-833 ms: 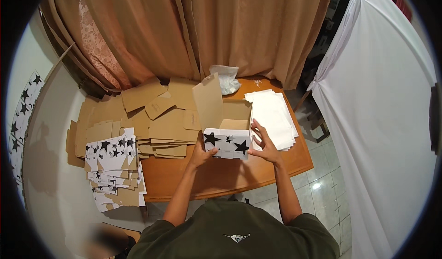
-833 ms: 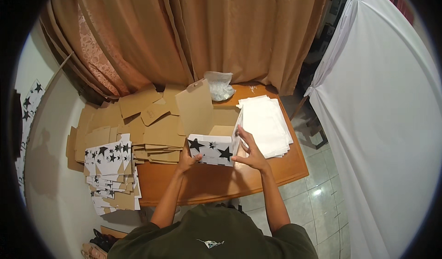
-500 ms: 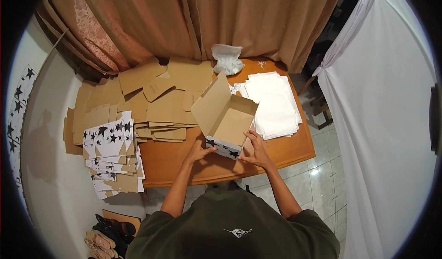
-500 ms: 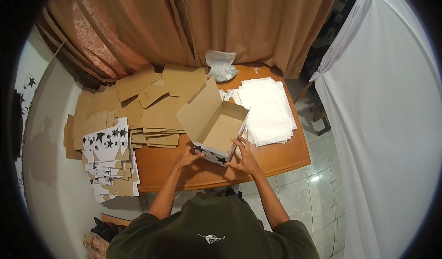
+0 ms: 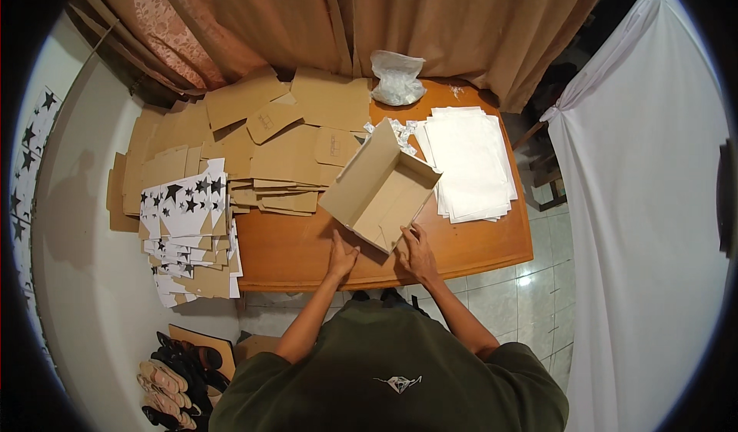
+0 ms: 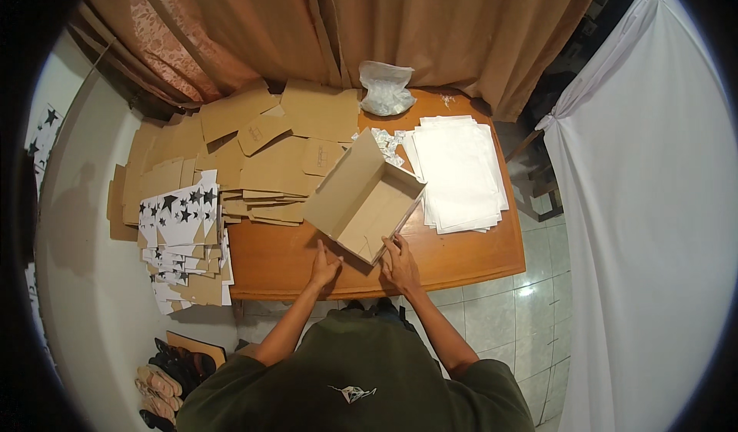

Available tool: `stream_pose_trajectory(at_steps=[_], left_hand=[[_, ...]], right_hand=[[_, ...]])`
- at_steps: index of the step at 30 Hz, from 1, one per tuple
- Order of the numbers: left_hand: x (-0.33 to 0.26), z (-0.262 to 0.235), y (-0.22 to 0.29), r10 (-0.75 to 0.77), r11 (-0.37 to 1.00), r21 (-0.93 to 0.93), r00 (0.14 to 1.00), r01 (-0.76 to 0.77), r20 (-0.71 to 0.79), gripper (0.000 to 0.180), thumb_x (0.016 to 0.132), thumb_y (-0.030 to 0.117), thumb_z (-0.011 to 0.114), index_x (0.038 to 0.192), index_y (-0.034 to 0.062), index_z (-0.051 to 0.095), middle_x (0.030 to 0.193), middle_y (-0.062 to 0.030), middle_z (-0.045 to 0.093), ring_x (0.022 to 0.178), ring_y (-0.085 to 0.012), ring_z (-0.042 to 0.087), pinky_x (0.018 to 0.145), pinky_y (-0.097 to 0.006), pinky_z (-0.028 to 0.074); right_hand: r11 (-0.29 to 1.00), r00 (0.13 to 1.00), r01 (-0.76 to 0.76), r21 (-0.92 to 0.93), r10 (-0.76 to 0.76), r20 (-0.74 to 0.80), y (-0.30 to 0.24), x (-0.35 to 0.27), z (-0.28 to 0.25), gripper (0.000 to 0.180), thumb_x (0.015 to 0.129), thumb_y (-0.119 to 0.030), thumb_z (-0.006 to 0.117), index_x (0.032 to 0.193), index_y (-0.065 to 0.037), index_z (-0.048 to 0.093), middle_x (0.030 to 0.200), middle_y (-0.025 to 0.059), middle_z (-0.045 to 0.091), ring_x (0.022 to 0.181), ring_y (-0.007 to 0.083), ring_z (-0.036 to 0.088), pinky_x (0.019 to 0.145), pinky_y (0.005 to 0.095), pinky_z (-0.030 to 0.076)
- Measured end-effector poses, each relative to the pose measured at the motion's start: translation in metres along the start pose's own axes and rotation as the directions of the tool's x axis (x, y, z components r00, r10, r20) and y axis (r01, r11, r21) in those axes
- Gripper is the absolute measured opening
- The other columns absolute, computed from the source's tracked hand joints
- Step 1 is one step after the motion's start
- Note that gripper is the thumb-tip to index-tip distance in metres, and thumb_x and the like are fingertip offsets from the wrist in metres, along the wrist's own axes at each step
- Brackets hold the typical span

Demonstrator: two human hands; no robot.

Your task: Assembling cardboard shoe boxes by folding them into shape and lining them with tissue paper.

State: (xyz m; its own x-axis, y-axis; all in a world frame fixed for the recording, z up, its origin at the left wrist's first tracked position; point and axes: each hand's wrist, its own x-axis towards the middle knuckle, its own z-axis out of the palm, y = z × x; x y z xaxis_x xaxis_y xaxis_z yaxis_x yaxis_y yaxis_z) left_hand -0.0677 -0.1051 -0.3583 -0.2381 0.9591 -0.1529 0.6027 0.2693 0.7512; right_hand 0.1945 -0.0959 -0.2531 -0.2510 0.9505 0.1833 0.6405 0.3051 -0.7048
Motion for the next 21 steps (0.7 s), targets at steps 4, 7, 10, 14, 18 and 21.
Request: stream_pose_trajectory(at_steps=[4,7,10,14,18,21], left_hand=[[-0.014,-0.028,0.054,-0.221,0.515,-0.53,0.702,0.674,0.677,0.118,0.086,0.037,0.081,0.163,0.0094,-0.003,0.162,-0.027,0.024,0.139,-0.0399,0.045,0.1,-0.051,0.051],[-0.024,-0.052,0.108,-0.288,0.369,-0.537,0.643,0.758,0.71,0.12,0.086,0.035,0.082,0.163,0.0173,-0.009,0.16,-0.0263,0.027,0.133,-0.0384,0.05,0.095,-0.054,0.054],[-0.021,-0.049,0.123,-0.353,0.448,-0.552,0.706,0.703,0.614,0.118,0.086,0.032,0.082,0.163,0.0191,-0.007,0.159,-0.0263,0.029,0.132,-0.0383,0.05,0.096,-0.056,0.054],[-0.012,-0.04,0.118,-0.37,0.484,-0.62,0.786,0.618,0.495,0.101,0.089,0.025,0.079,0.159,0.017,0.007,0.157,-0.0265,0.031,0.135,-0.0385,0.046,0.097,-0.056,0.054],[-0.007,-0.041,0.12,-0.397,0.537,-0.617,0.818,0.576,0.417,0.084,0.093,0.02,0.073,0.156,0.0155,0.017,0.156,-0.0245,0.035,0.134,-0.0367,0.047,0.097,-0.055,0.054],[0.001,-0.053,0.123,-0.429,0.614,-0.594,0.851,0.52,0.302,0.059,0.1,0.019,0.061,0.152,0.0114,0.035,0.151,-0.0216,0.044,0.132,-0.0324,0.05,0.094,-0.049,0.055]], right_hand=[[0.989,0.985,0.066,-0.129,-0.085,-0.149,0.024,-0.002,-0.018,0.064,0.086,-0.008,0.067,0.145,-0.003,0.044,0.142,0.0253,0.046,0.125,0.0465,0.051,0.107,0.0501,0.044],[0.995,0.914,-0.095,0.039,0.103,-0.392,0.042,0.039,-0.034,0.06,0.093,-0.016,0.065,0.144,0.006,0.042,0.14,0.028,0.048,0.127,0.0454,0.049,0.11,0.0496,0.038],[0.983,0.871,-0.162,0.083,0.182,-0.457,0.062,0.094,-0.054,0.066,0.098,-0.027,0.064,0.147,0.007,0.038,0.147,0.0306,0.044,0.14,0.0442,0.039,0.116,0.0473,0.034],[0.937,0.9,-0.27,0.221,0.327,-0.287,0.093,0.132,-0.062,0.072,0.098,-0.032,0.064,0.151,0.006,0.036,0.152,0.0307,0.041,0.144,0.0424,0.037,0.117,0.0445,0.034],[0.846,0.912,-0.331,0.419,0.401,-0.089,0.115,0.125,-0.055,0.07,0.096,-0.031,0.067,0.152,0.001,0.04,0.147,0.0294,0.048,0.137,0.0373,0.049,0.111,0.0412,0.041],[0.938,0.946,-0.228,0.26,0.277,-0.17,0.112,0.108,-0.049,0.069,0.092,-0.026,0.073,0.15,-0.001,0.047,0.117,0.0201,0.058,0.11,0.0304,0.056,0.099,0.0398,0.046]])
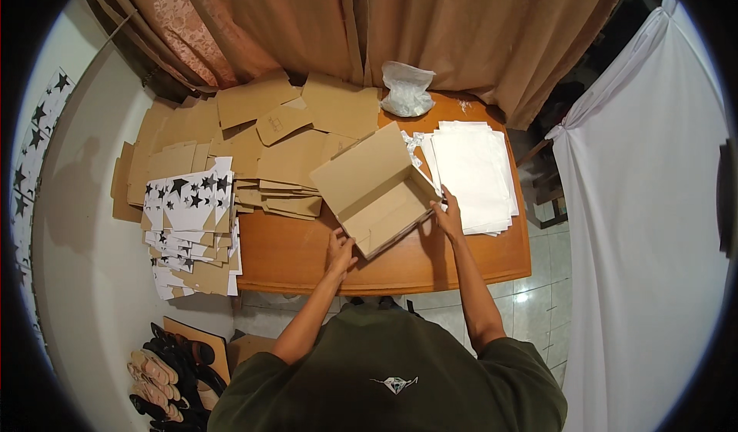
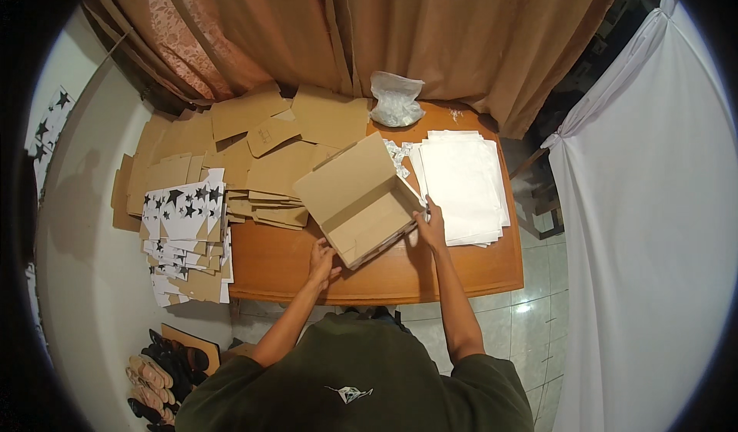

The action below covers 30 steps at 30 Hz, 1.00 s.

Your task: Assembling cardboard shoe boxes by folding them into shape and lining them with tissue paper.

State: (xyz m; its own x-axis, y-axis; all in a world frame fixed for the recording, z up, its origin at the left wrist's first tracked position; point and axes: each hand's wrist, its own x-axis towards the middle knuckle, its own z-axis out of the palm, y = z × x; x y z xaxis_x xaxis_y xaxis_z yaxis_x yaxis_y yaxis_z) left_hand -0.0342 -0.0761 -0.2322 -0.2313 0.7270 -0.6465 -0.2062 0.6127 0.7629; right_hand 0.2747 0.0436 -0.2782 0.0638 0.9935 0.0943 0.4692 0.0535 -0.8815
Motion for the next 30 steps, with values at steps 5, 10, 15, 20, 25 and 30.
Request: stream_pose_trajectory(at_steps=[5,10,15,20,25,30], left_hand=[[0.022,-0.033,0.006,0.291,0.952,0.113,0.955,-0.284,-0.053,0.048,0.103,0.014,0.052,0.151,0.0078,0.046,0.137,-0.0202,0.062,0.121,-0.0268,0.062,0.102,-0.037,0.049],[0.035,-0.043,0.038,0.446,0.825,0.366,0.894,-0.432,0.049,0.05,0.104,0.013,0.051,0.153,0.01,0.046,0.142,-0.0226,0.058,0.129,-0.0286,0.058,0.105,-0.036,0.045],[0.051,-0.048,0.033,0.487,0.716,0.502,0.862,-0.485,0.139,0.05,0.105,0.019,0.055,0.153,0.0147,0.047,0.137,-0.0197,0.061,0.122,-0.0257,0.061,0.102,-0.036,0.048],[0.06,-0.053,0.009,0.506,0.805,0.28,0.852,-0.523,0.135,0.052,0.104,0.022,0.06,0.152,0.0086,0.046,0.144,-0.0187,0.054,0.127,-0.026,0.058,0.103,-0.038,0.049],[0.029,-0.057,0.008,0.538,0.766,0.203,0.782,-0.609,0.315,0.059,0.099,0.024,0.068,0.15,0.0042,0.046,0.149,-0.0201,0.051,0.135,-0.0289,0.052,0.106,-0.039,0.047],[0.036,-0.065,-0.001,0.584,0.608,0.425,0.74,-0.67,0.332,0.06,0.095,0.023,0.073,0.147,0.0035,0.05,0.152,-0.023,0.048,0.14,-0.0357,0.047,0.113,-0.041,0.04]], right_hand=[[1.0,0.996,-0.023,0.01,0.022,0.092,-0.044,-0.047,-0.005,0.067,0.095,-0.034,0.072,0.151,-0.007,0.048,0.123,0.0175,0.049,0.108,0.0279,0.055,0.092,0.0399,0.049],[0.997,0.995,-0.072,0.031,0.069,0.075,-0.083,-0.09,-0.011,0.069,0.095,-0.03,0.073,0.154,-0.009,0.043,0.125,0.0156,0.046,0.108,0.0281,0.054,0.091,0.0402,0.051],[0.996,0.999,0.03,-0.083,-0.028,0.034,-0.057,-0.112,0.001,0.067,0.095,-0.027,0.073,0.152,-0.007,0.043,0.124,0.0181,0.047,0.104,0.0286,0.056,0.087,0.0388,0.053],[0.981,0.994,-0.028,-0.192,0.047,0.096,-0.05,-0.127,0.007,0.069,0.095,-0.028,0.073,0.152,-0.005,0.042,0.124,0.0208,0.048,0.099,0.0302,0.058,0.082,0.0372,0.054],[0.972,0.998,0.026,-0.234,-0.01,0.067,-0.05,-0.133,0.007,0.068,0.096,-0.028,0.073,0.152,-0.005,0.043,0.125,0.0231,0.051,0.098,0.0324,0.059,0.08,0.0378,0.055],[0.965,0.991,0.124,-0.231,-0.133,-0.021,-0.047,-0.132,0.018,0.057,0.097,-0.024,0.071,0.146,-0.002,0.05,0.127,0.0227,0.053,0.104,0.0325,0.06,0.082,0.0374,0.056]])
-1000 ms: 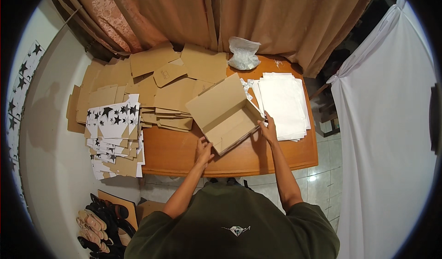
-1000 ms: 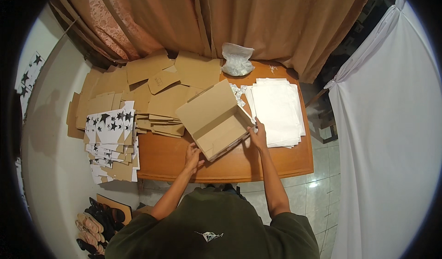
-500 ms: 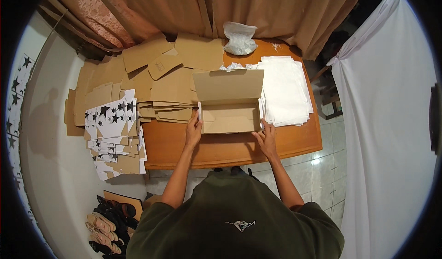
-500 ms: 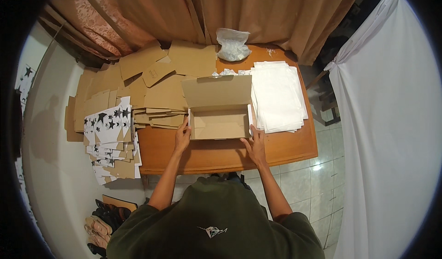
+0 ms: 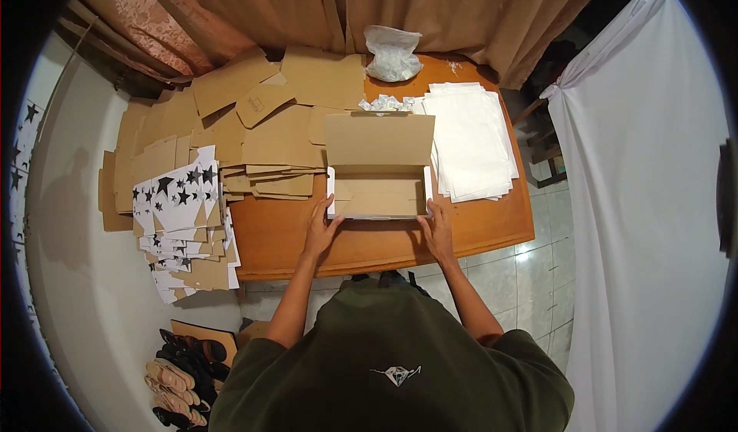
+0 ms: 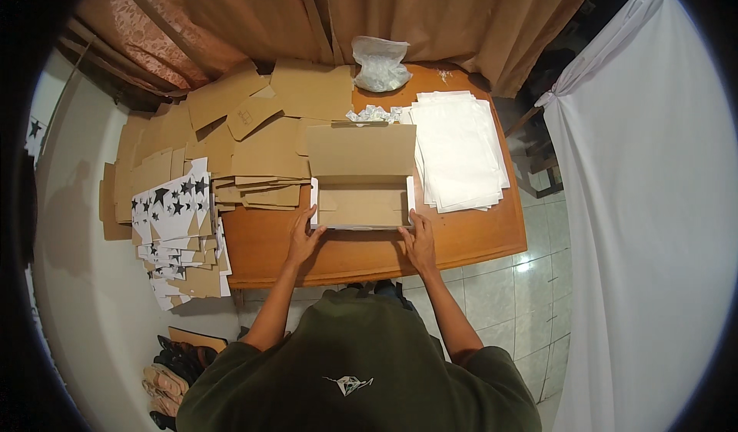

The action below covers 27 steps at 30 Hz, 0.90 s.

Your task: Assembling cardboard shoe boxes by folding them into shape and lining them with tissue paper.

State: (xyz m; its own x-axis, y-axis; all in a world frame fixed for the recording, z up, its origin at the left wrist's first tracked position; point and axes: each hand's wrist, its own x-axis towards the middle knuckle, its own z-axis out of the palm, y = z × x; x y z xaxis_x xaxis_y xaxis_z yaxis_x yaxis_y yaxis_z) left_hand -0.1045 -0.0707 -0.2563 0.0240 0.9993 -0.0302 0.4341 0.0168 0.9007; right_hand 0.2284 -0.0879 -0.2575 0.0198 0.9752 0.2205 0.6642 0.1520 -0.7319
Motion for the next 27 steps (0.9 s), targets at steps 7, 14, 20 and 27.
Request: stream_pose_trajectory(at_steps=[7,14,20,27], left_hand=[[-0.004,0.017,-0.009,0.054,0.998,0.016,0.993,-0.053,-0.102,0.047,0.103,0.023,0.06,0.144,0.0016,0.053,0.153,-0.0235,0.048,0.143,-0.0368,0.044,0.115,-0.041,0.037],[-0.018,0.018,-0.013,-0.004,0.998,0.059,0.974,0.018,-0.225,0.039,0.103,0.019,0.058,0.139,0.0017,0.06,0.144,-0.0218,0.058,0.134,-0.0352,0.056,0.107,-0.039,0.045],[-0.016,0.014,-0.001,-0.068,0.997,-0.055,0.965,0.056,-0.255,0.039,0.102,0.017,0.061,0.138,0.0027,0.062,0.14,-0.0217,0.062,0.122,-0.0294,0.063,0.097,-0.035,0.049],[-0.011,0.011,-0.019,-0.061,0.996,0.054,0.975,0.074,-0.211,0.039,0.101,0.02,0.063,0.137,0.0061,0.064,0.142,-0.0193,0.06,0.091,-0.0183,0.071,0.075,-0.03,0.054]], right_hand=[[0.995,0.994,-0.101,0.025,0.102,-0.038,0.001,0.006,0.008,0.048,0.098,-0.021,0.069,0.137,0.002,0.056,0.131,0.0227,0.059,0.118,0.0382,0.06,0.096,0.0412,0.053],[0.974,0.982,-0.181,0.133,0.187,-0.039,-0.001,0.006,0.018,0.046,0.097,-0.019,0.069,0.134,0.006,0.057,0.13,0.0264,0.065,0.123,0.0375,0.063,0.102,0.0411,0.05],[0.995,0.997,-0.065,0.082,0.068,-0.036,-0.001,0.013,0.014,0.044,0.097,-0.018,0.069,0.132,0.007,0.059,0.13,0.0265,0.065,0.122,0.0376,0.064,0.101,0.0418,0.051],[0.997,0.999,-0.046,0.054,0.047,-0.016,0.012,0.017,0.022,0.041,0.097,-0.018,0.071,0.13,0.004,0.061,0.13,0.0252,0.065,0.121,0.0391,0.064,0.099,0.0414,0.052]])
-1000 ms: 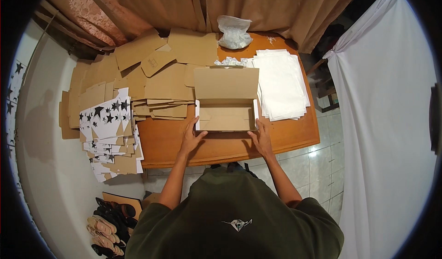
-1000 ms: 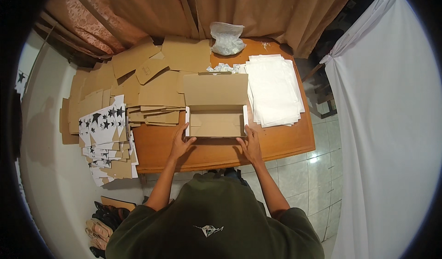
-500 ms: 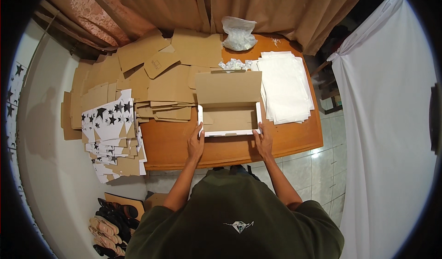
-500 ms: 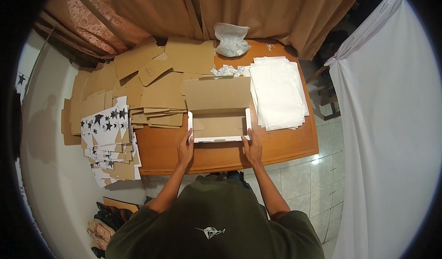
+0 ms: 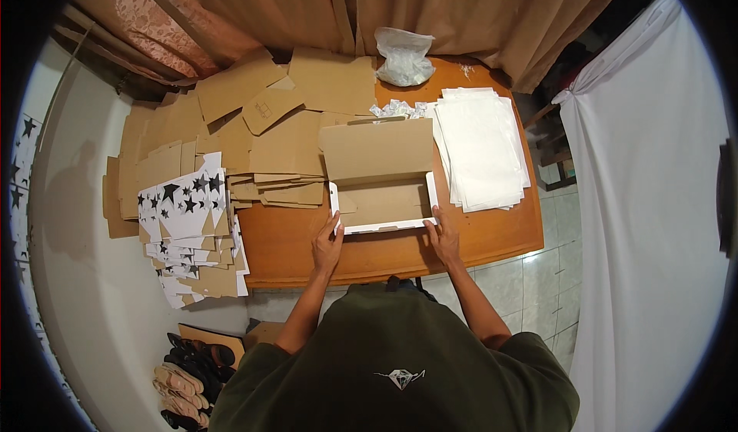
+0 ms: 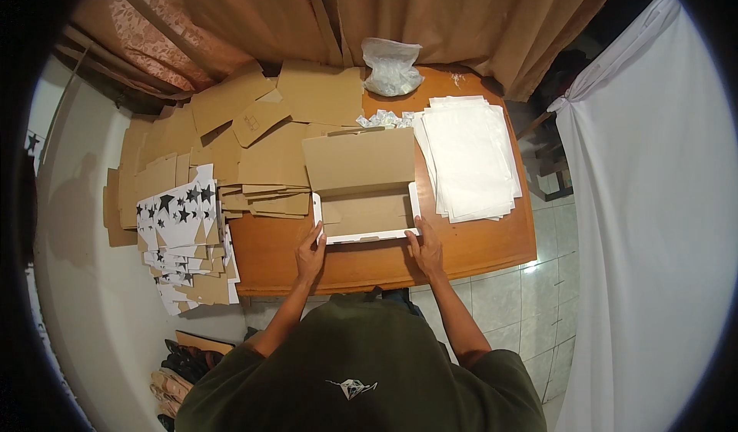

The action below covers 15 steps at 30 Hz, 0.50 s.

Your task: Assembling cardboard shoe boxes by folding them into shape and lining them with tissue paper.

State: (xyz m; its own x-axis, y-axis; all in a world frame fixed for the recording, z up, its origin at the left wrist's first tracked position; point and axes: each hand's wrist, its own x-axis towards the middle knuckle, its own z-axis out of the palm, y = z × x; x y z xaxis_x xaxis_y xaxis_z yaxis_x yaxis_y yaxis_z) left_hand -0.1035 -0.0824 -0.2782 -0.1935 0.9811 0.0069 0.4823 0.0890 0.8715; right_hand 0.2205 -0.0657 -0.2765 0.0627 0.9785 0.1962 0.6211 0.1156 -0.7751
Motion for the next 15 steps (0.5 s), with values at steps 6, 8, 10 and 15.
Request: stream_pose_trajectory(at_steps=[6,8,10,15], left_hand=[[0.002,-0.001,0.005,0.035,0.992,0.119,0.998,-0.04,0.046,0.04,0.103,0.028,0.059,0.137,0.0083,0.064,0.141,-0.0214,0.059,0.117,-0.0366,0.067,0.098,-0.041,0.052],[0.0,-0.005,-0.008,0.11,0.973,0.2,0.993,-0.114,0.031,0.04,0.103,0.028,0.059,0.138,0.0086,0.064,0.144,-0.0201,0.057,0.126,-0.0365,0.061,0.103,-0.045,0.048],[0.001,-0.008,-0.009,0.187,0.943,0.275,0.982,-0.189,0.034,0.041,0.102,0.027,0.059,0.138,0.009,0.064,0.148,-0.0189,0.055,0.134,-0.0363,0.055,0.107,-0.05,0.044],[0.006,-0.017,0.001,0.269,0.791,0.526,0.95,-0.312,0.158,0.041,0.1,0.028,0.06,0.136,0.0082,0.065,0.16,-0.0034,0.044,0.151,-0.033,0.032,0.115,-0.07,0.021]], right_hand=[[0.998,1.0,0.014,-0.057,-0.014,0.006,0.002,-0.001,-0.002,0.044,0.097,-0.021,0.07,0.131,0.004,0.06,0.133,0.0254,0.062,0.116,0.0411,0.065,0.096,0.043,0.053],[0.997,0.999,0.02,-0.077,-0.018,0.03,-0.012,0.002,-0.001,0.045,0.098,-0.022,0.069,0.133,0.004,0.059,0.138,0.0243,0.06,0.116,0.0408,0.065,0.095,0.0428,0.053],[0.984,0.998,0.038,-0.172,-0.027,0.065,-0.024,0.002,-0.005,0.047,0.099,-0.024,0.067,0.135,0.005,0.058,0.148,0.0192,0.053,0.117,0.0381,0.065,0.093,0.0415,0.055],[0.97,0.984,0.166,-0.179,-0.151,0.094,-0.01,0.01,-0.009,0.047,0.099,-0.025,0.065,0.135,0.004,0.058,0.155,0.0139,0.048,0.119,0.0341,0.065,0.091,0.041,0.056]])
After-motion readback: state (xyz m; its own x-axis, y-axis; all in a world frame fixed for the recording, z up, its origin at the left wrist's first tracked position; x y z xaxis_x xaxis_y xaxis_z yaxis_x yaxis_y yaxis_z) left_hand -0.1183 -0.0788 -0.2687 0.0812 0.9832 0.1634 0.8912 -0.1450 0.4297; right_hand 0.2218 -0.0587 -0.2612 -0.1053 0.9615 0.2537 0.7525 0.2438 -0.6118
